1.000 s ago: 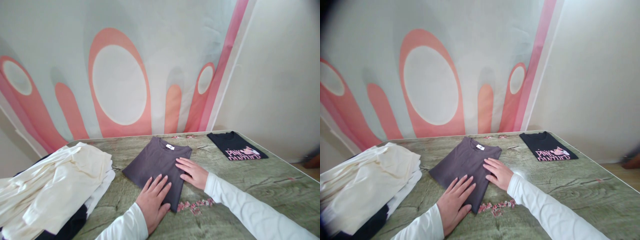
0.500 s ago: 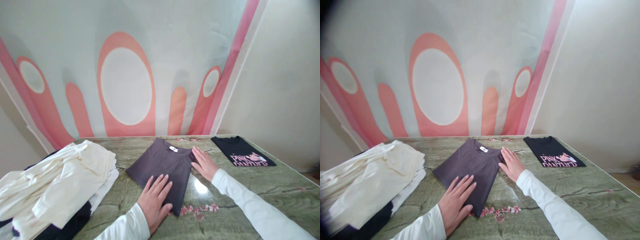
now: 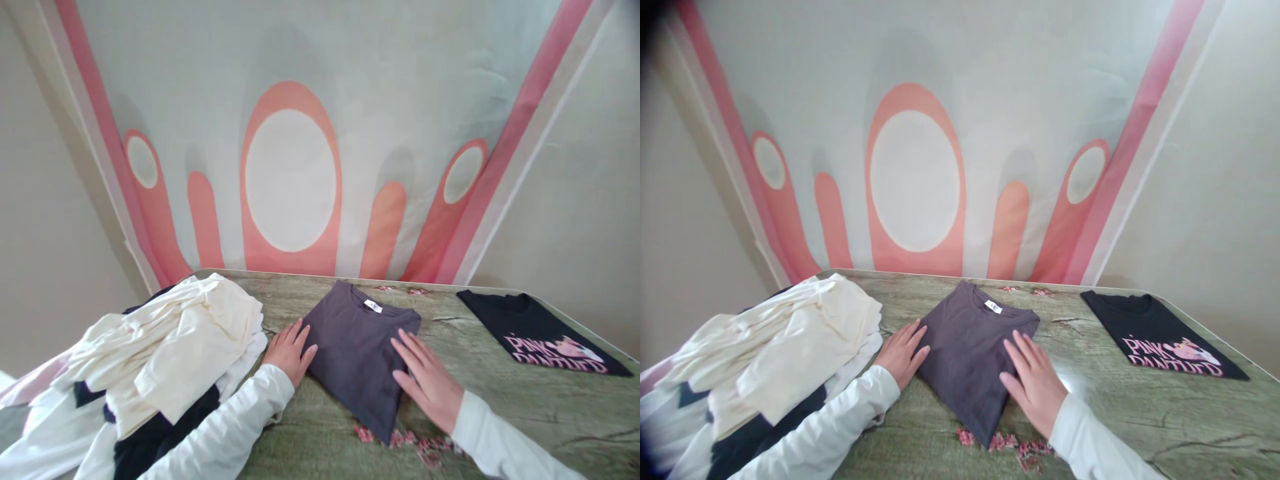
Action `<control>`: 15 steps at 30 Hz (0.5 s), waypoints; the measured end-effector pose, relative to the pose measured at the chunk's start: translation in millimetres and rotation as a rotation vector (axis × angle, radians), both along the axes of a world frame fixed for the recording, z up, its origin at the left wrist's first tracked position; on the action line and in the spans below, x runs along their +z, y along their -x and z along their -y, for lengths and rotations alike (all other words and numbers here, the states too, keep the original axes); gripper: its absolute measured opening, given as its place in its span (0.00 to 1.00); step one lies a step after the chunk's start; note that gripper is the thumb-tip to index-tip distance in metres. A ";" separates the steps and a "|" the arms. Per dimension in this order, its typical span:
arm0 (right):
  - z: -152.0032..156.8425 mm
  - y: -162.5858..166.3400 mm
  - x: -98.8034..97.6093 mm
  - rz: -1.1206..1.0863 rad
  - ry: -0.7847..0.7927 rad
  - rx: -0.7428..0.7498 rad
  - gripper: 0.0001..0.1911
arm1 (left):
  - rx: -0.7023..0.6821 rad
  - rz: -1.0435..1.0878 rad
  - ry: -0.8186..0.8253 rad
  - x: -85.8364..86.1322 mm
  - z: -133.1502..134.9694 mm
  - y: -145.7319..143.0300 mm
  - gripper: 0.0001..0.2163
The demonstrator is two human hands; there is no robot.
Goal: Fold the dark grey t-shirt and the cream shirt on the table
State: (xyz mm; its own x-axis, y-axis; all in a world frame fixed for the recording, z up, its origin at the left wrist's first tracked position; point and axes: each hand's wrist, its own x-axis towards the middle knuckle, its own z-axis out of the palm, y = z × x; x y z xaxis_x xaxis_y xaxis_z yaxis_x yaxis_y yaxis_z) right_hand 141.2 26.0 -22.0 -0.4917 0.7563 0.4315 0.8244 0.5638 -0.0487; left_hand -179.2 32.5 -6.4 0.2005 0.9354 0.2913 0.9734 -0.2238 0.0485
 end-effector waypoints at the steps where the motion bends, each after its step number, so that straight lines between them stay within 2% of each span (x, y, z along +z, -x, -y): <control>1: 15.8 14.8 4.5 -0.027 0.000 0.078 0.27 | -0.005 0.000 -0.009 0.7 0.6 0.0 0.22; 3: 41.0 39.7 12.2 -0.047 0.023 0.255 0.30 | -0.006 -0.003 -0.023 2.5 3.0 -1.0 0.22; 6: 54.3 54.7 20.6 -0.043 0.093 0.448 0.22 | 0.026 -0.018 -0.022 4.9 8.5 -3.5 0.22; 8: 50.0 49.4 25.2 -0.049 0.136 0.476 0.17 | 0.048 -0.023 -0.009 6.6 12.7 -6.2 0.23; 12: 33.3 20.1 31.9 -0.033 0.178 0.471 0.17 | 0.047 -0.028 0.026 11.6 24.6 -17.9 0.24; 15: 22.9 -7.3 33.5 0.008 0.205 0.389 0.13 | -0.012 -0.036 0.043 13.6 39.0 -32.8 0.25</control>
State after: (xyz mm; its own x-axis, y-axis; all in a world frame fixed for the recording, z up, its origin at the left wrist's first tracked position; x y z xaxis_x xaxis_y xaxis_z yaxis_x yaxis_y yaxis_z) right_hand 148.6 3.1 11.4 -0.7597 0.5837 0.2868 0.5535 0.8118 -0.1861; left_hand -146.4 -6.5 7.2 0.2218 0.9442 0.2435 0.9719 -0.2343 0.0231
